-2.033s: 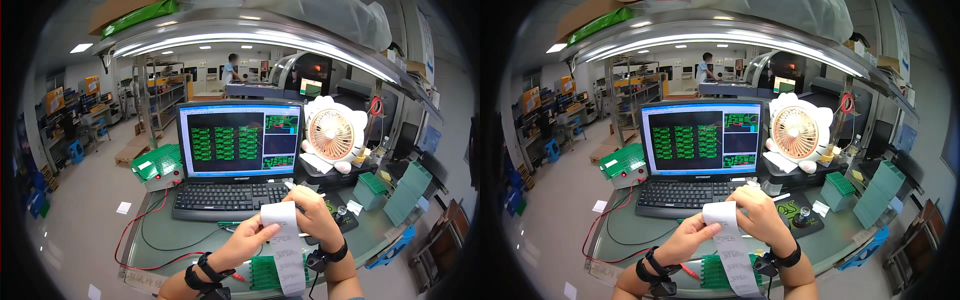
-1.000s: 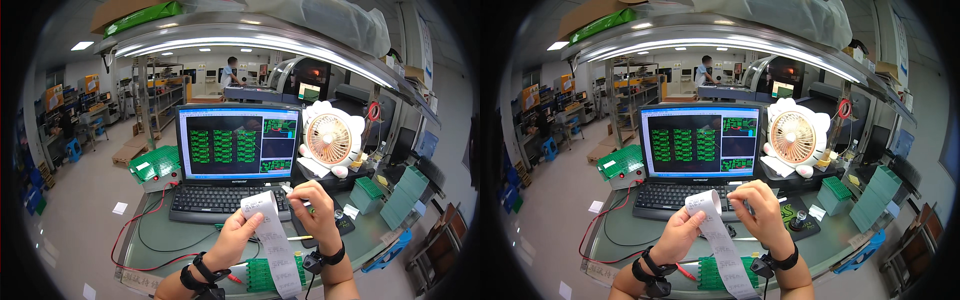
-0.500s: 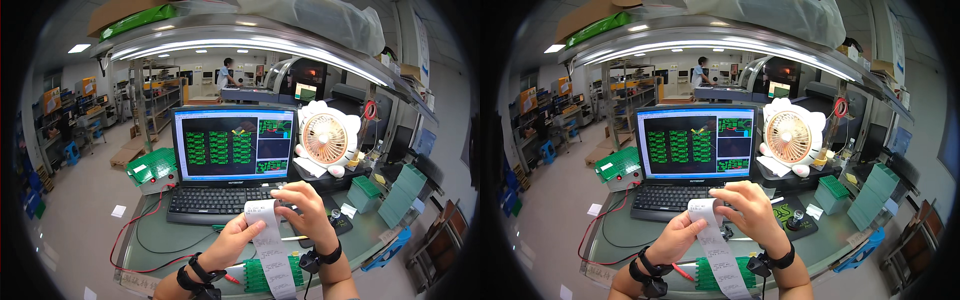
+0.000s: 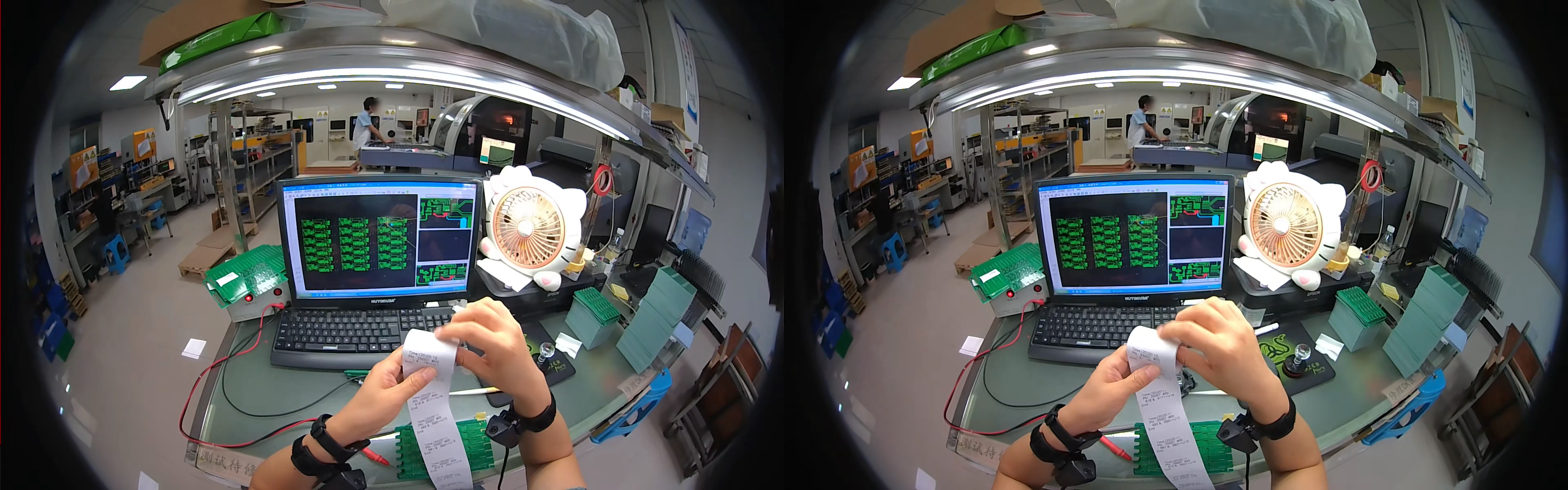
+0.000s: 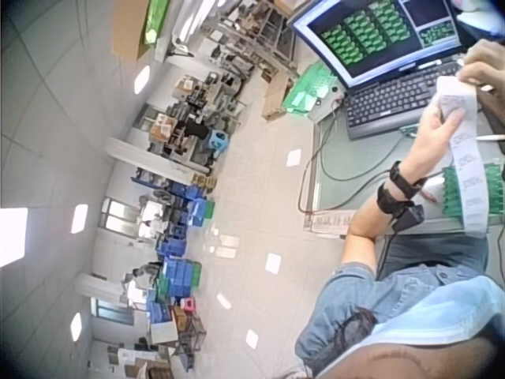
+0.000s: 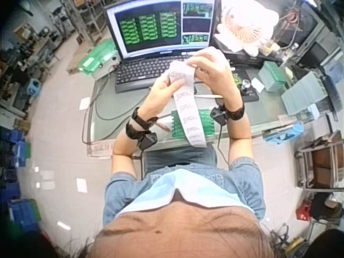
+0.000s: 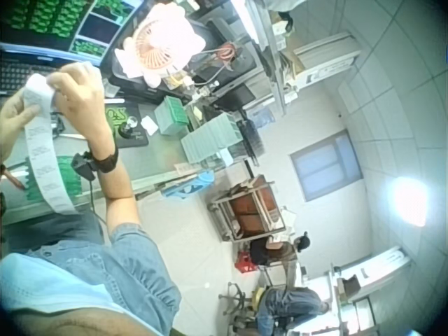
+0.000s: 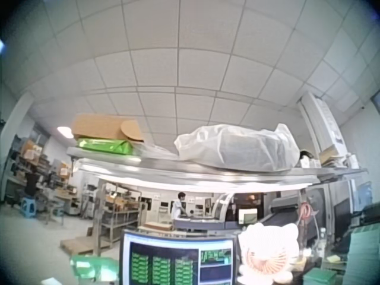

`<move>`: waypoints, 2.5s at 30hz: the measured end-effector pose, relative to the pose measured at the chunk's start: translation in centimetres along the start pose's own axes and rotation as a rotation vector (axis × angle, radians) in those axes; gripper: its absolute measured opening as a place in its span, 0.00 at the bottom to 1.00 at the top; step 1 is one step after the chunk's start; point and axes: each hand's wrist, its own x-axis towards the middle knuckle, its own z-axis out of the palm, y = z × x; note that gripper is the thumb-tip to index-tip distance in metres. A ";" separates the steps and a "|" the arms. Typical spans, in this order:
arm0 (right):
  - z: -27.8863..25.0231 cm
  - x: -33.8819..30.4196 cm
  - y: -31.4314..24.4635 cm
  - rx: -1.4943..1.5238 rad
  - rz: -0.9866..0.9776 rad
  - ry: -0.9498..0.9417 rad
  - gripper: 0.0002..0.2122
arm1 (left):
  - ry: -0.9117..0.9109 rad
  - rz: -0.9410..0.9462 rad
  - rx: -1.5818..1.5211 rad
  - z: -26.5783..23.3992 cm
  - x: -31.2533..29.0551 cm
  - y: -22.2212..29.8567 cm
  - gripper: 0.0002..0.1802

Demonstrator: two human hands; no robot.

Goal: Using a multimeter to test components on a green printed circuit board while checking a printed parts list.

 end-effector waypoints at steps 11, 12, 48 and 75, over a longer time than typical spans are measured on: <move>0.4 0.0 -0.9 0.030 0.001 -0.095 0.12 | 0.022 -0.013 -0.030 -0.2 -0.2 0.4 0.16; 0.5 -0.1 -0.7 0.004 -0.026 -0.075 0.13 | 0.009 -0.025 -0.007 -0.1 -0.2 0.5 0.16; 0.2 0.1 -0.8 0.085 0.003 -0.012 0.06 | -0.035 0.016 0.008 0.4 -0.4 0.4 0.19; 0.0 -0.2 -0.7 -0.057 0.013 -0.111 0.23 | -0.061 -0.038 -0.036 0.6 -0.4 0.2 0.18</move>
